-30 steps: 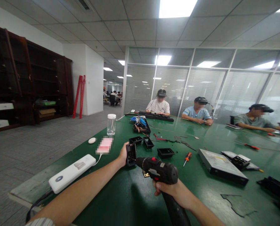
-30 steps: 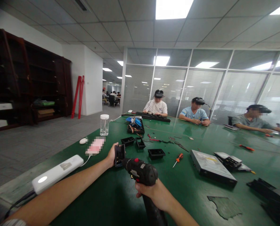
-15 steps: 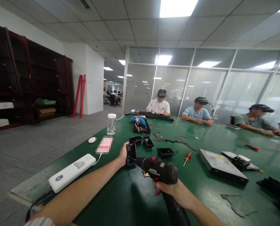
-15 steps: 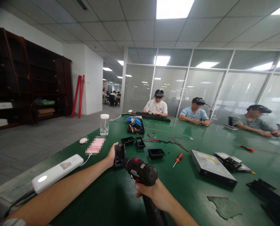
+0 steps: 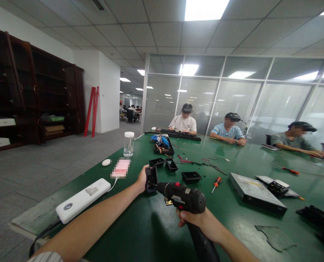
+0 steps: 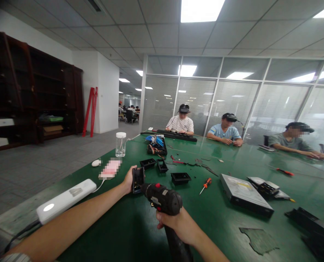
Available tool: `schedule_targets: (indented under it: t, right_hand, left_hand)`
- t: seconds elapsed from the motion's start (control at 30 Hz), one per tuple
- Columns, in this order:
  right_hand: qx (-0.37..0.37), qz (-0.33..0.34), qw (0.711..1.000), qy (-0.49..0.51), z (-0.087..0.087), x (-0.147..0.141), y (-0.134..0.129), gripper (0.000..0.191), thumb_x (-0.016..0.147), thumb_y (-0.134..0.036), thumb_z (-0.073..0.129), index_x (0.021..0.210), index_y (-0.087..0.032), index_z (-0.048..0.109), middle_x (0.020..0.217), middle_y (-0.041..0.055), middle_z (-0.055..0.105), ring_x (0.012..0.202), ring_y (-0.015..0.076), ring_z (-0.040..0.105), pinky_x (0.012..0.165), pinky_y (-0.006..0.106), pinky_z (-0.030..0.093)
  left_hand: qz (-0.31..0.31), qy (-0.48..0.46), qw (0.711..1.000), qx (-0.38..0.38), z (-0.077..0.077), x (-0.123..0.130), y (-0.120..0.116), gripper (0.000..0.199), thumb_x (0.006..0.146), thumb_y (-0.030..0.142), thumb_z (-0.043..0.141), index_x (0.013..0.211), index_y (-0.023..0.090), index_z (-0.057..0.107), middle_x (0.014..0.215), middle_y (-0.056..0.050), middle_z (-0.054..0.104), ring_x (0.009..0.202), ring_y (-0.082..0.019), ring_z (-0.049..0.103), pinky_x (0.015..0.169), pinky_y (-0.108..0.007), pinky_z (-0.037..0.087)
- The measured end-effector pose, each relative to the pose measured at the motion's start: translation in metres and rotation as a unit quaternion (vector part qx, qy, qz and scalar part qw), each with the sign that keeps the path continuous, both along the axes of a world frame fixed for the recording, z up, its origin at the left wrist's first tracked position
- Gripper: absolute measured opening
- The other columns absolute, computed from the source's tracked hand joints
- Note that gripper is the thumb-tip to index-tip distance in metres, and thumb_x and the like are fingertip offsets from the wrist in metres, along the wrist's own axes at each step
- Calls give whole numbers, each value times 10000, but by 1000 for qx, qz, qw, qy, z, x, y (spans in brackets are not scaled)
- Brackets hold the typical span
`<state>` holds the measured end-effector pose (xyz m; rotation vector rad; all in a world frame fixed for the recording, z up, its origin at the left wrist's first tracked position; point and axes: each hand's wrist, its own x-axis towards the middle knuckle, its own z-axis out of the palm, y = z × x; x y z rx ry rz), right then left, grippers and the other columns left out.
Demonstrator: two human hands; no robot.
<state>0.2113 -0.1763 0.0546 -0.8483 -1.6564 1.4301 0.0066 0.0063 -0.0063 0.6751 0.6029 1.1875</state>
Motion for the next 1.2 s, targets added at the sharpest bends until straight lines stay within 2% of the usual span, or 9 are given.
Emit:
schedule_targets:
  t: [0.17, 0.43, 0.7, 0.97, 1.2]
  right_hand:
    - [-8, -13, 1000, -23, -5, 3, 3, 320, 718, -296, 585, 995, -157, 505, 736, 8, 494, 643, 143, 532, 671, 363, 449]
    - [-14, -2, 1000, -4, -4, 2, 2, 302, 715, -292, 589, 972, -159, 503, 721, 2, 486, 643, 141, 529, 676, 366, 444]
    - [-5, 0, 1000, 4, -4, 1, 3, 343, 710, -285, 596, 1018, -174, 495, 724, 0, 484, 634, 130, 508, 659, 365, 459]
    - [-12, -10, 1000, 11, -2, -1, 1, 263, 683, -291, 617, 896, -157, 540, 700, -3, 479, 622, 124, 485, 652, 371, 474]
    - [-14, -11, 1000, 17, -1, -1, 0, 266, 679, -293, 621, 893, -160, 538, 703, -5, 478, 615, 117, 481, 649, 362, 477]
  left_hand:
    - [1, 11, 1000, -4, 0, -1, 0, 378, 672, 483, 452, 714, 127, 575, 577, -62, 600, 493, -188, 566, 482, -301, 441]
    - [1, 17, 1000, -20, 5, 0, -5, 403, 667, 501, 436, 681, 122, 574, 575, -73, 597, 494, -196, 561, 470, -305, 434]
    - [-2, 12, 1000, -13, 4, -1, -4, 416, 664, 528, 457, 688, 128, 569, 570, -71, 597, 485, -186, 561, 468, -295, 434]
    - [3, 28, 999, -19, 7, 0, -7, 435, 662, 557, 444, 660, 136, 552, 551, -67, 588, 468, -184, 556, 454, -297, 434]
    - [7, 32, 999, -28, 5, 1, -5, 431, 661, 551, 447, 656, 135, 560, 545, -65, 588, 468, -191, 556, 451, -297, 425]
